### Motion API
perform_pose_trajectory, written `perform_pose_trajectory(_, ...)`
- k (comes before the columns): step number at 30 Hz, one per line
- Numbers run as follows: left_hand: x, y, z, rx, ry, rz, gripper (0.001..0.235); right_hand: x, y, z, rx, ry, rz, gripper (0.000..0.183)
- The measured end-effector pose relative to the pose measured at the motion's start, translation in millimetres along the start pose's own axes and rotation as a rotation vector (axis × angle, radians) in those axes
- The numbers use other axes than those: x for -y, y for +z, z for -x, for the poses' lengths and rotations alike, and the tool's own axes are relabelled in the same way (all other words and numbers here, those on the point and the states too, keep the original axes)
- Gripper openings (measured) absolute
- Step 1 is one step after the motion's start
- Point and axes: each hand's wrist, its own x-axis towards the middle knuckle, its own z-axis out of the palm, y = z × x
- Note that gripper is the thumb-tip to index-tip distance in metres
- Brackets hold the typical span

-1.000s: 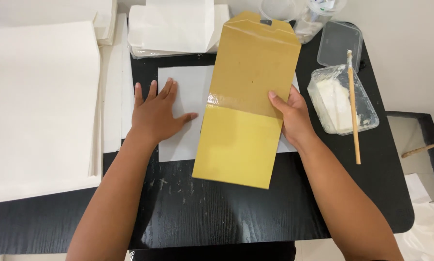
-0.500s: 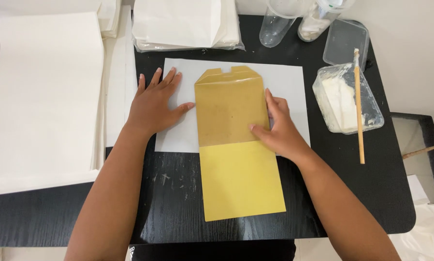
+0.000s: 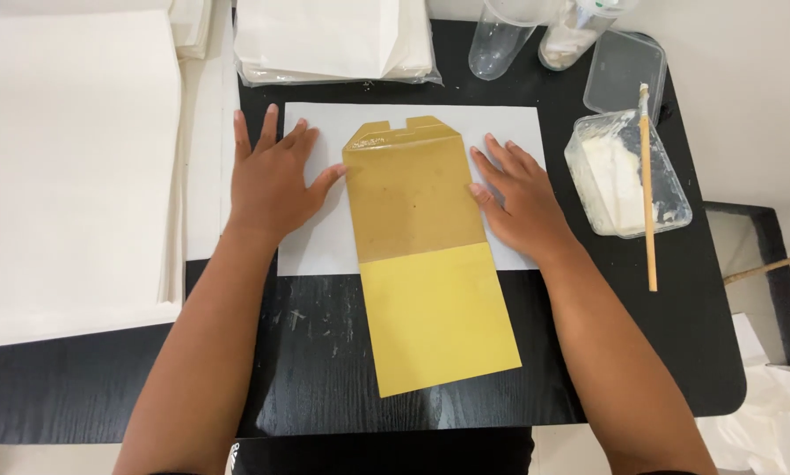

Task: Folding paper around a template and applying glue with a brush to assemble a paper bag

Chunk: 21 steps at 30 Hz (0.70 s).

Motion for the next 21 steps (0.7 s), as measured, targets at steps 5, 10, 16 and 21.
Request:
perform_pose_trajectory(5, -16.4, 12.1, -9.4, -0.253, 0.175, 0.139, 0.056, -5.0, 3.4, -7.5, 0.013, 0.008, -0.024, 0.047)
perform_pose_trajectory(10, -21.5, 19.5, -17.2, -0.148, 0.212, 0.364, 0.029, -10.3, -6.5, -2.9, 0.092, 0.058, -0.102, 0.048)
perform_pose_trajectory(16, -11.9, 13.9, -26.8, -0.184, 0.181, 0.405, 0.005, -5.1, -6.4, -2.3, 0.101, 0.009, -0.048, 0.05)
perform_pose_trajectory(21, -23.6, 1.2, -36.9, -0.127, 0.102, 0.445, 0.005, -2.3, -2.0, -6.0, 0.076, -0.005, 0.002, 0.051)
